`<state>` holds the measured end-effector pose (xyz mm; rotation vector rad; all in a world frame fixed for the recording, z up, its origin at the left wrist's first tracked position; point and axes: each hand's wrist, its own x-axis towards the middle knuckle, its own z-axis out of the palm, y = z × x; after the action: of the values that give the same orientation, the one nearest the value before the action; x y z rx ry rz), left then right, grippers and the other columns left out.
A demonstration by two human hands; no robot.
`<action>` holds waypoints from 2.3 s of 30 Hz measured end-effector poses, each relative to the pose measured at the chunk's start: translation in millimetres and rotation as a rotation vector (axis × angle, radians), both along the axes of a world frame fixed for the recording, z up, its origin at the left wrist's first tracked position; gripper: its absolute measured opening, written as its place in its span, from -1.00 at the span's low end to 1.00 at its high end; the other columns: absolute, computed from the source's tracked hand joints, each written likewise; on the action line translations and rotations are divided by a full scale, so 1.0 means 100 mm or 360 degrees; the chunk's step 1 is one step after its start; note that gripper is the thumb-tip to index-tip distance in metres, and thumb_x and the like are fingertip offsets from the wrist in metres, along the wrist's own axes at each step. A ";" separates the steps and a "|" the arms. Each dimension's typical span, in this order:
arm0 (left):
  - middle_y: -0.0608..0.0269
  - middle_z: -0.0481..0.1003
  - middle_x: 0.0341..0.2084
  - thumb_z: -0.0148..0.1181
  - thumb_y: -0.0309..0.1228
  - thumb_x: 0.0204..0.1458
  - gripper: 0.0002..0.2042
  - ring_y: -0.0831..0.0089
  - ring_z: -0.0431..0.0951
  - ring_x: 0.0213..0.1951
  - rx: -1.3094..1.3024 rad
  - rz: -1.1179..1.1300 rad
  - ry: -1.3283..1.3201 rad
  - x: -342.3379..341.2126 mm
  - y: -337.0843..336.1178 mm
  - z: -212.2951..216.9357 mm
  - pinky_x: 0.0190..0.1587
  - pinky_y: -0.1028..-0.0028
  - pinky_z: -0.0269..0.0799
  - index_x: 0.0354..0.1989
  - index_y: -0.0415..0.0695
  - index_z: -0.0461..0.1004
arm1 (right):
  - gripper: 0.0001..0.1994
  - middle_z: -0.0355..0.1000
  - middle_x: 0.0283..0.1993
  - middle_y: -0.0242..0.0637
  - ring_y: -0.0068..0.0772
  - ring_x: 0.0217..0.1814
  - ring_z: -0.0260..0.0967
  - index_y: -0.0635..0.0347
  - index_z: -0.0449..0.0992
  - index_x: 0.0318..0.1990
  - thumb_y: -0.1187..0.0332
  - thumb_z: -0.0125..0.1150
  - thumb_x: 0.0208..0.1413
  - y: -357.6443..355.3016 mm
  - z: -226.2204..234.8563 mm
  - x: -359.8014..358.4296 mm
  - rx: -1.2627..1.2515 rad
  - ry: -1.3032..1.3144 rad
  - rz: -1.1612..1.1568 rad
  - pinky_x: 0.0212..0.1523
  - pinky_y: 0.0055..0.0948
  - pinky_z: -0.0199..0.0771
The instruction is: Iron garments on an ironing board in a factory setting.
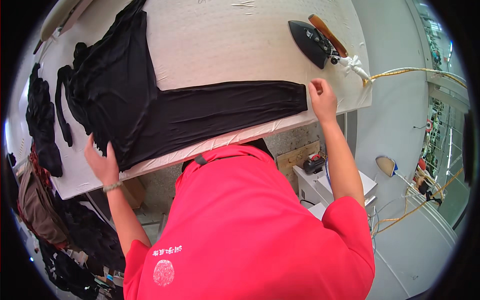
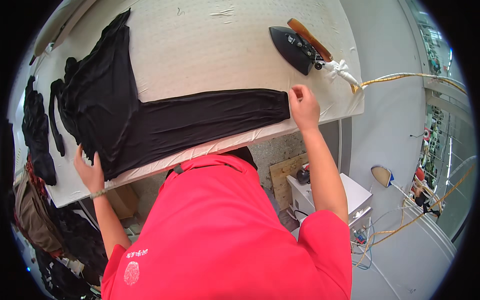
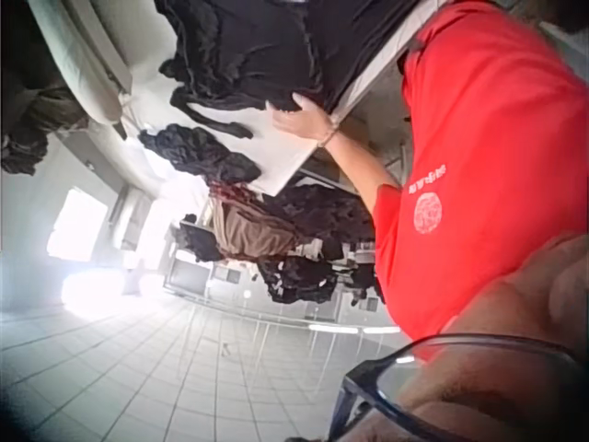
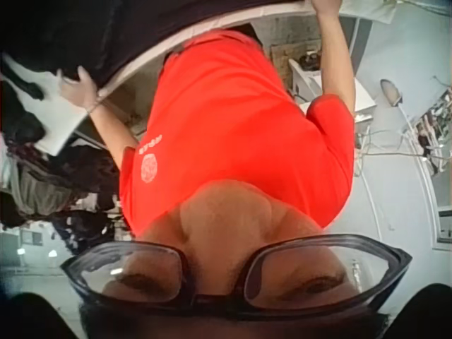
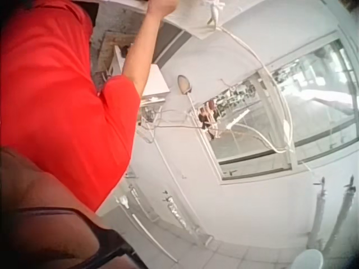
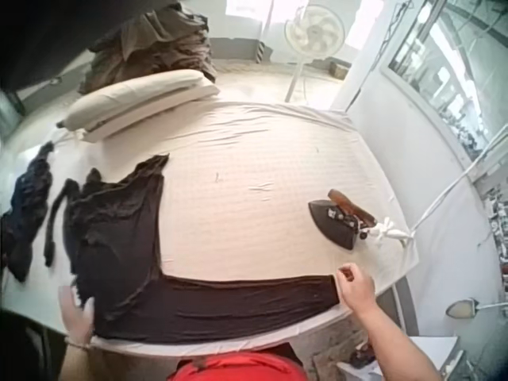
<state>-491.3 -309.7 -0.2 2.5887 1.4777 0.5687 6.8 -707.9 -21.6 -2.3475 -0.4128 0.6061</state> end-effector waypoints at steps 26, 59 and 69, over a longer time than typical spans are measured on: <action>0.19 0.49 -0.34 0.40 -0.39 -0.04 -0.83 0.17 0.53 -0.19 -0.0735 -0.1374 0.0602 2.00 0.27 -0.03 -0.15 0.25 0.47 -0.34 -0.14 0.53 | -0.89 0.48 -0.22 -0.36 -0.23 -0.13 0.45 0.09 0.57 -0.30 0.42 0.36 0.00 0.24 0.10 0.01 -0.0300 -0.1258 0.1261 -0.13 -0.25 0.43; 0.16 0.52 -0.38 0.36 -0.33 0.04 -0.83 0.14 0.56 -0.20 -0.0843 -0.1162 0.0492 1.98 0.34 -0.19 -0.16 0.22 0.48 -0.38 -0.16 0.54 | -0.88 0.46 -0.25 -0.28 -0.15 -0.15 0.47 0.12 0.51 -0.33 0.44 0.32 -0.03 0.58 -0.12 0.28 -0.0422 -0.1186 0.0912 -0.11 -0.18 0.45; 0.16 0.52 -0.37 0.35 -0.33 0.06 -0.83 0.13 0.56 -0.20 -0.0830 -0.1083 0.0434 1.95 0.27 -0.18 -0.15 0.23 0.48 -0.37 -0.16 0.54 | -0.89 0.48 -0.20 -0.31 -0.17 -0.07 0.47 0.11 0.58 -0.26 0.41 0.35 0.06 0.56 -0.01 0.24 -0.0143 -0.1076 0.1123 -0.06 -0.23 0.46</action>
<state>-296.5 -283.2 -18.1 2.5407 0.5740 -0.2271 30.7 -652.0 -22.6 -2.4158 -1.5810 0.0961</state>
